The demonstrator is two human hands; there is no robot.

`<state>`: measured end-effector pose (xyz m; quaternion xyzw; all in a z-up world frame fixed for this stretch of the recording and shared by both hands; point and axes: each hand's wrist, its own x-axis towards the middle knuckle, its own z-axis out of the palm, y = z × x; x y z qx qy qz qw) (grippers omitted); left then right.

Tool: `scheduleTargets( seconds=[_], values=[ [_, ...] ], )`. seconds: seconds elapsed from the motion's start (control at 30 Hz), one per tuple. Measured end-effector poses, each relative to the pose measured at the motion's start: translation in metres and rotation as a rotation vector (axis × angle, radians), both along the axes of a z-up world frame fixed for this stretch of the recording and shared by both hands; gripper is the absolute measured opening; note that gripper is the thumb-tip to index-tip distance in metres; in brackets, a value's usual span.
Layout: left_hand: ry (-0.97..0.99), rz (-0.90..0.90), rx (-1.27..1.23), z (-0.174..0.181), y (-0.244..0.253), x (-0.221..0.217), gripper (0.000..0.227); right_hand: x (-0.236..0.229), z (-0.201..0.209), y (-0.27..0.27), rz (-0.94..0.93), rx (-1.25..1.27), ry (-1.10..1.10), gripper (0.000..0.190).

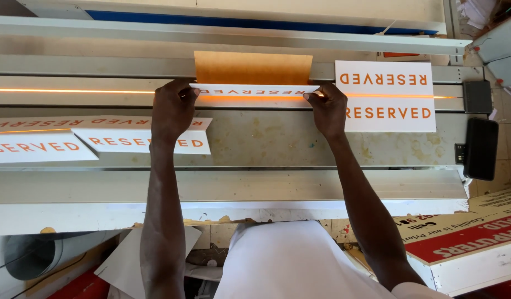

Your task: The person aligns a white sign with orange text on a lightbox using a red laser guide. They adjust the sign's position multiple times to ensure the text is centered and straight. The person also handles a plain cardboard piece, placing it on the lightbox to check alignment.

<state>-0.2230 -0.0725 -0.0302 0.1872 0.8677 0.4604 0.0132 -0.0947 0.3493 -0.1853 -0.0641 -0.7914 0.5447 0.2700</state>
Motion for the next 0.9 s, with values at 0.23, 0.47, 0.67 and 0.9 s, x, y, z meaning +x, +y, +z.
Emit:
scheduleTargets(
  seconds=[0.23, 0.47, 0.67, 0.9],
  values=[
    [0.016, -0.148, 0.023, 0.02, -0.001, 0.0, 0.028, 0.004, 0.032, -0.026, -0.008, 0.007, -0.008, 0.014],
    [-0.079, -0.158, -0.08, 0.017, -0.002, -0.015, 0.035, 0.004, 0.056, -0.045, -0.007, -0.003, 0.009, 0.005],
    [-0.091, -0.206, -0.084, -0.021, -0.005, -0.037, 0.034, 0.002, 0.048, -0.046, -0.054, 0.02, 0.003, 0.006],
    [-0.061, -0.219, -0.038, -0.02, -0.001, -0.042, 0.032, 0.002, 0.047, -0.049, -0.051, 0.072, 0.009, 0.002]
  ],
)
